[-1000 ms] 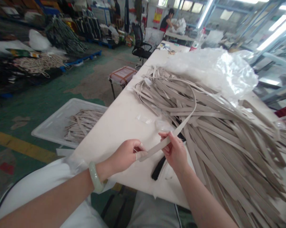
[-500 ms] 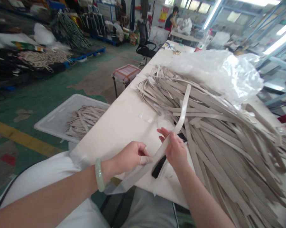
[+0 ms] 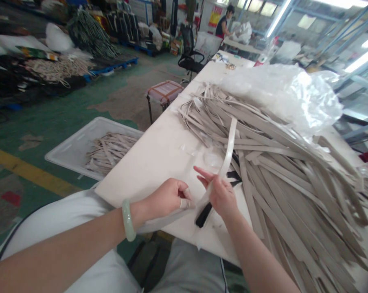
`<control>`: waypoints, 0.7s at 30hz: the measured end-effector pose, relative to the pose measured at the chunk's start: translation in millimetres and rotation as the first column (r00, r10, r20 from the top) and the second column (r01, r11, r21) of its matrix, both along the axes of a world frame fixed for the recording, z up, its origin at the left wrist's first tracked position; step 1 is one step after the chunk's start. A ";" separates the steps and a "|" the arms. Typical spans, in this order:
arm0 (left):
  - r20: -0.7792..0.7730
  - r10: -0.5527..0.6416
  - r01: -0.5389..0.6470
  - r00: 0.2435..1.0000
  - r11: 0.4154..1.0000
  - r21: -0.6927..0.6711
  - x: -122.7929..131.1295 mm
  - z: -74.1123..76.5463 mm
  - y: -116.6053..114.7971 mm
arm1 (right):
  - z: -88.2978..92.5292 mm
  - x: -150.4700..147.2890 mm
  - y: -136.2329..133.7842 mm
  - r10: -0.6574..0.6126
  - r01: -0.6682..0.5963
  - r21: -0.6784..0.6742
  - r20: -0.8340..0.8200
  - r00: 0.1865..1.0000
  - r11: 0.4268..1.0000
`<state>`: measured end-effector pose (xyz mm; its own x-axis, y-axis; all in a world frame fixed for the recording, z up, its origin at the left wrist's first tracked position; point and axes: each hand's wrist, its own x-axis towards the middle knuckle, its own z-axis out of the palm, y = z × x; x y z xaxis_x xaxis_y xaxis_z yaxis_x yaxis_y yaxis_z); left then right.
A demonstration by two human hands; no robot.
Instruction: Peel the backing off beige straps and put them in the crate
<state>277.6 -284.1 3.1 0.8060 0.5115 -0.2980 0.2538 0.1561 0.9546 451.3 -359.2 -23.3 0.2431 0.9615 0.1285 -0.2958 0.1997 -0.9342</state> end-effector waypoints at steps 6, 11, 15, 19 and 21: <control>0.054 0.025 -0.022 0.998 0.998 -0.062 -1.7 2.4 9.8 | 5.3 -10.6 -4.7 0.155 -0.155 0.011 -0.005 0.988 0.988; -0.028 -0.018 0.017 0.999 0.999 -0.034 -1.5 3.0 7.0 | 12.4 23.4 0.9 -0.152 0.149 -0.030 -0.232 0.961 0.988; 0.086 0.110 -0.103 0.990 0.992 -0.079 6.5 6.9 7.9 | 1.1 8.1 -1.0 -0.046 0.048 -0.017 0.113 0.993 0.999; 0.094 0.184 -0.176 0.978 0.980 -0.090 6.4 10.3 15.7 | -1.1 -7.6 -1.9 0.057 -0.049 -0.081 0.091 0.994 0.995; -0.013 0.107 -0.107 0.994 0.994 0.020 3.9 9.4 18.8 | 5.2 -0.3 -0.9 -0.029 0.026 -0.050 -0.053 0.998 0.998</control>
